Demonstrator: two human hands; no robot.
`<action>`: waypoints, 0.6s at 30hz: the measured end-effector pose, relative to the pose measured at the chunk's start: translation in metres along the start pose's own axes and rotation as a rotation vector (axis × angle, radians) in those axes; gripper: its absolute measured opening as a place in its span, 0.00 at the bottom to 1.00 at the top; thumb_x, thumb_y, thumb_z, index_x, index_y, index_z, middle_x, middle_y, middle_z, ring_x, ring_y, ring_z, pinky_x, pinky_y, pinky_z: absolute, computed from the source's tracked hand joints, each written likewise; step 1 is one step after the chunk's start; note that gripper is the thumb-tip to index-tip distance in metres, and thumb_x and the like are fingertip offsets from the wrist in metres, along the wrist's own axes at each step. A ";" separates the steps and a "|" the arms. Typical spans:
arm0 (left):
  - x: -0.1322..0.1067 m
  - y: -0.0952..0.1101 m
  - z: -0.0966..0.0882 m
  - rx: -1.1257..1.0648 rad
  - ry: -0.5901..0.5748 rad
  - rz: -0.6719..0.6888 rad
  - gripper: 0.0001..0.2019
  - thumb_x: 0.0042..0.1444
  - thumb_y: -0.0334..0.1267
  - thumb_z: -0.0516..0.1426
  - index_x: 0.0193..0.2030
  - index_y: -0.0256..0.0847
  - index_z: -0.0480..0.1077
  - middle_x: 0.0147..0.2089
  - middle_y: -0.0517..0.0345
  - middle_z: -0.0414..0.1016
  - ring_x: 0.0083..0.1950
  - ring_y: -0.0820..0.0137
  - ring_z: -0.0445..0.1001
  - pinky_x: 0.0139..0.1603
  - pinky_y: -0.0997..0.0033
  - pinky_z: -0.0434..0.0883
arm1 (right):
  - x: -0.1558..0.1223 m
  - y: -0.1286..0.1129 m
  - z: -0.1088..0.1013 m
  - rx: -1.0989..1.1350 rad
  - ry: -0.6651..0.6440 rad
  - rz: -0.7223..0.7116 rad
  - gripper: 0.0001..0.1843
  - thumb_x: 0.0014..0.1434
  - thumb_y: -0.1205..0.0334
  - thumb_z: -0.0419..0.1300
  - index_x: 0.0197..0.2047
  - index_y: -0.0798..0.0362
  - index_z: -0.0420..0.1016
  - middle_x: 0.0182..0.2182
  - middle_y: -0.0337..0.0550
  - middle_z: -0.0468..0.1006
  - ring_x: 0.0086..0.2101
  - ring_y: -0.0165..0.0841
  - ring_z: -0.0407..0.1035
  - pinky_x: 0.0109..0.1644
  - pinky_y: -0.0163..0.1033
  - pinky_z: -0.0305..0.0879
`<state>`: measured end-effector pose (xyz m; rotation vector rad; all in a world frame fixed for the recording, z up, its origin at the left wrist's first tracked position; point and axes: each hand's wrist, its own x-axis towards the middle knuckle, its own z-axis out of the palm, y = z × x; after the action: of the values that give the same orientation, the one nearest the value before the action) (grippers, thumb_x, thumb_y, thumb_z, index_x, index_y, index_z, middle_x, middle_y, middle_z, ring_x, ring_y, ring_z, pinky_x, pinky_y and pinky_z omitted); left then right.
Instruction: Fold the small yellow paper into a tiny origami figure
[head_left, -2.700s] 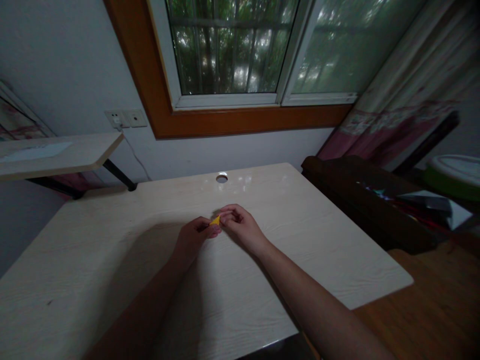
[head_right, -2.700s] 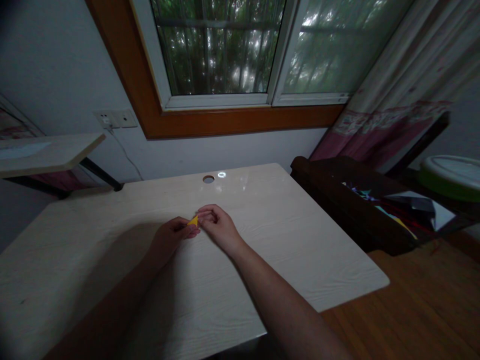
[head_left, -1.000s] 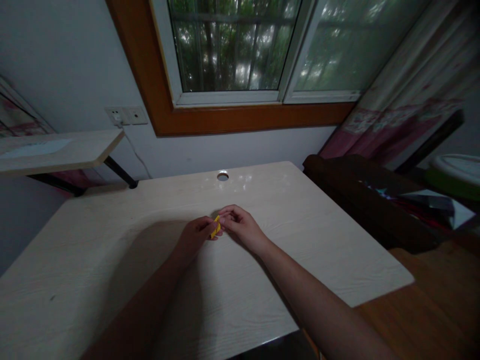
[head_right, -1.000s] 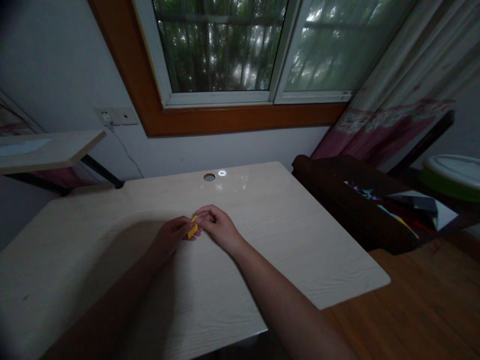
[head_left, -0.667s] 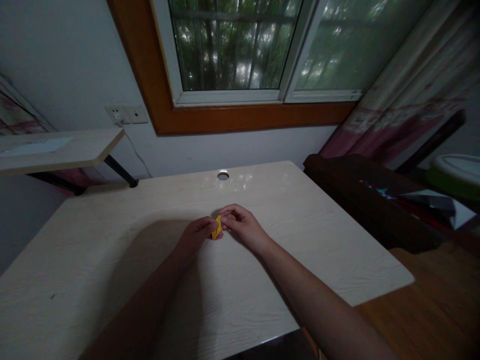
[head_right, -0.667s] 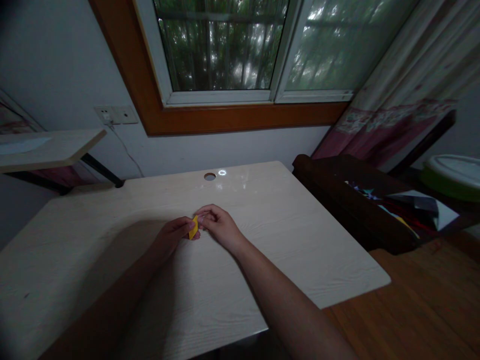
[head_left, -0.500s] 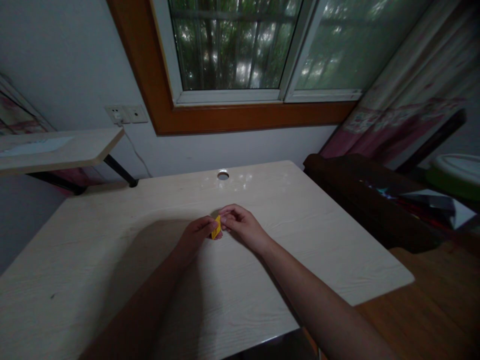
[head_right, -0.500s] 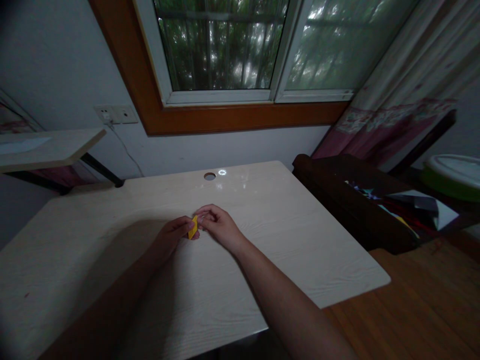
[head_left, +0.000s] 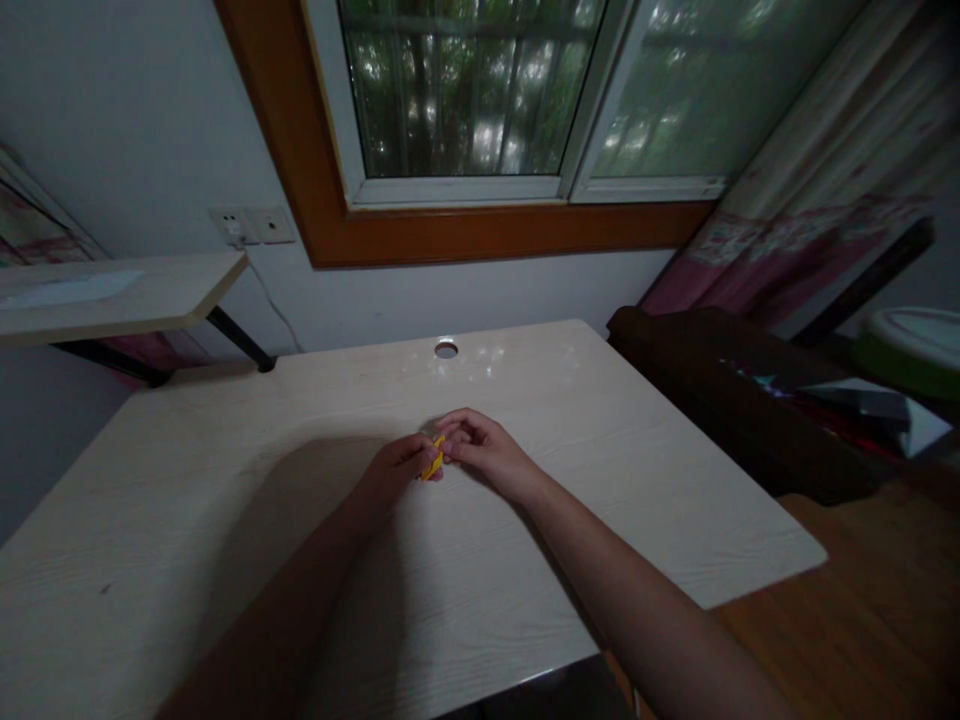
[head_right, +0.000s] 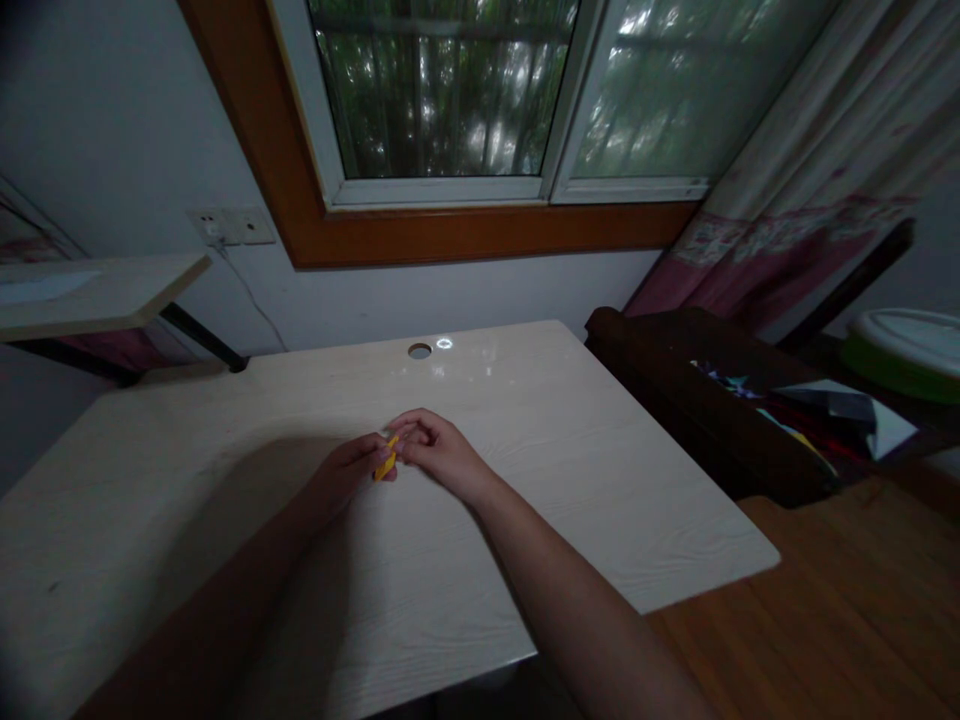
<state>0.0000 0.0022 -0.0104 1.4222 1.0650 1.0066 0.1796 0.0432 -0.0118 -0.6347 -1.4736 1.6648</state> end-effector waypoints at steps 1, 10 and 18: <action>0.000 0.000 0.000 0.004 0.000 0.002 0.17 0.56 0.51 0.56 0.30 0.38 0.73 0.27 0.56 0.74 0.29 0.69 0.69 0.34 0.70 0.66 | 0.000 0.000 0.000 0.004 0.001 0.003 0.16 0.53 0.63 0.66 0.46 0.50 0.75 0.34 0.39 0.76 0.29 0.27 0.68 0.35 0.34 0.65; 0.001 0.000 0.003 -0.100 0.073 -0.003 0.14 0.56 0.48 0.59 0.35 0.37 0.70 0.30 0.55 0.77 0.32 0.70 0.75 0.34 0.71 0.71 | 0.002 -0.001 0.002 0.079 0.050 0.006 0.14 0.52 0.62 0.67 0.43 0.50 0.75 0.32 0.38 0.75 0.30 0.28 0.69 0.34 0.34 0.65; 0.000 0.004 0.005 -0.215 0.280 0.138 0.16 0.53 0.43 0.63 0.45 0.39 0.65 0.42 0.55 0.76 0.37 0.68 0.79 0.39 0.65 0.77 | 0.003 -0.003 0.005 0.054 0.194 -0.065 0.13 0.50 0.60 0.69 0.39 0.51 0.74 0.30 0.37 0.76 0.31 0.29 0.71 0.41 0.39 0.68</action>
<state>0.0048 0.0008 -0.0065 1.2146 1.0313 1.4081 0.1750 0.0425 -0.0078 -0.6905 -1.2936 1.5425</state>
